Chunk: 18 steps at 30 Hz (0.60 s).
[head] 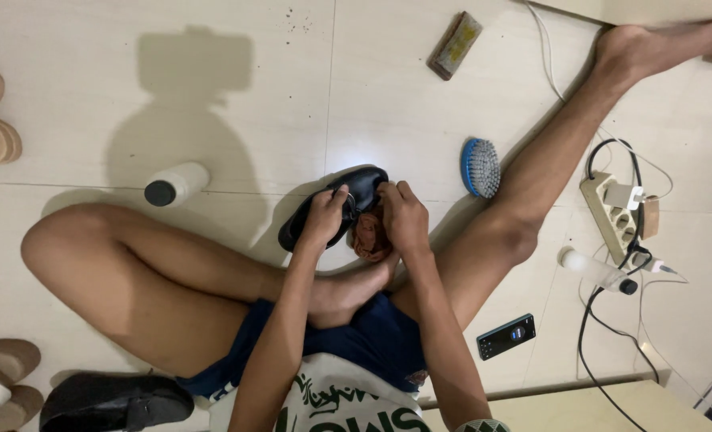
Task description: The person is cleaning and polishing a black leather shoe using a brush and a cloth while sitting on the floor.
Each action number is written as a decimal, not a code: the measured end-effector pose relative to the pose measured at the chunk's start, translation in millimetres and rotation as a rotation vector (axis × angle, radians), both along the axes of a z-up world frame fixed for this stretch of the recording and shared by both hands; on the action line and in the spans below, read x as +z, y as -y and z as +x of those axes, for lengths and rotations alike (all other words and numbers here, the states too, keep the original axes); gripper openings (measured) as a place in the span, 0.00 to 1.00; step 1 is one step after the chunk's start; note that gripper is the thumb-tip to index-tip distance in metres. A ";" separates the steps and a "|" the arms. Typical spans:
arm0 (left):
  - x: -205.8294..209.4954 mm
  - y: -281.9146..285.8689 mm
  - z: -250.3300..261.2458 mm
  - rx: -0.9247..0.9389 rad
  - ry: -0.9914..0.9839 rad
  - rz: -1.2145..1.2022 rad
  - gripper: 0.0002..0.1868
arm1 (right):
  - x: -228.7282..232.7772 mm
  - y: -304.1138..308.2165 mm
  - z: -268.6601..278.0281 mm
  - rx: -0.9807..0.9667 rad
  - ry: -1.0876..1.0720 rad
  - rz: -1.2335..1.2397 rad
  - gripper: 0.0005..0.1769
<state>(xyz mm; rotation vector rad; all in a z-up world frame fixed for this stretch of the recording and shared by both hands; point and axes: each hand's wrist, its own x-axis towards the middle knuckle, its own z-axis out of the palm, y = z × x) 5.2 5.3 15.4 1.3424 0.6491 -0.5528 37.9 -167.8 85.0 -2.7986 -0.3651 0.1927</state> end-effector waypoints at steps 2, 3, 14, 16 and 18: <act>-8.0 2.4 -0.7 0.016 -0.008 -0.004 0.21 | -5.5 0.6 -5.2 0.002 0.025 0.021 0.06; -2.9 2.1 1.0 0.013 -0.009 -0.007 0.21 | -12.3 1.6 -11.7 -0.001 0.024 0.018 0.06; 10.9 1.0 7.4 0.100 -0.028 -0.036 0.19 | 9.4 -23.0 -7.2 -0.374 -0.022 0.352 0.04; -7.3 6.1 2.6 0.112 -0.040 -0.052 0.19 | 11.3 -22.6 3.8 -0.500 0.014 0.466 0.02; -14.7 6.2 0.3 0.123 -0.054 -0.072 0.19 | 5.0 -27.7 10.6 -0.627 0.050 0.576 0.01</act>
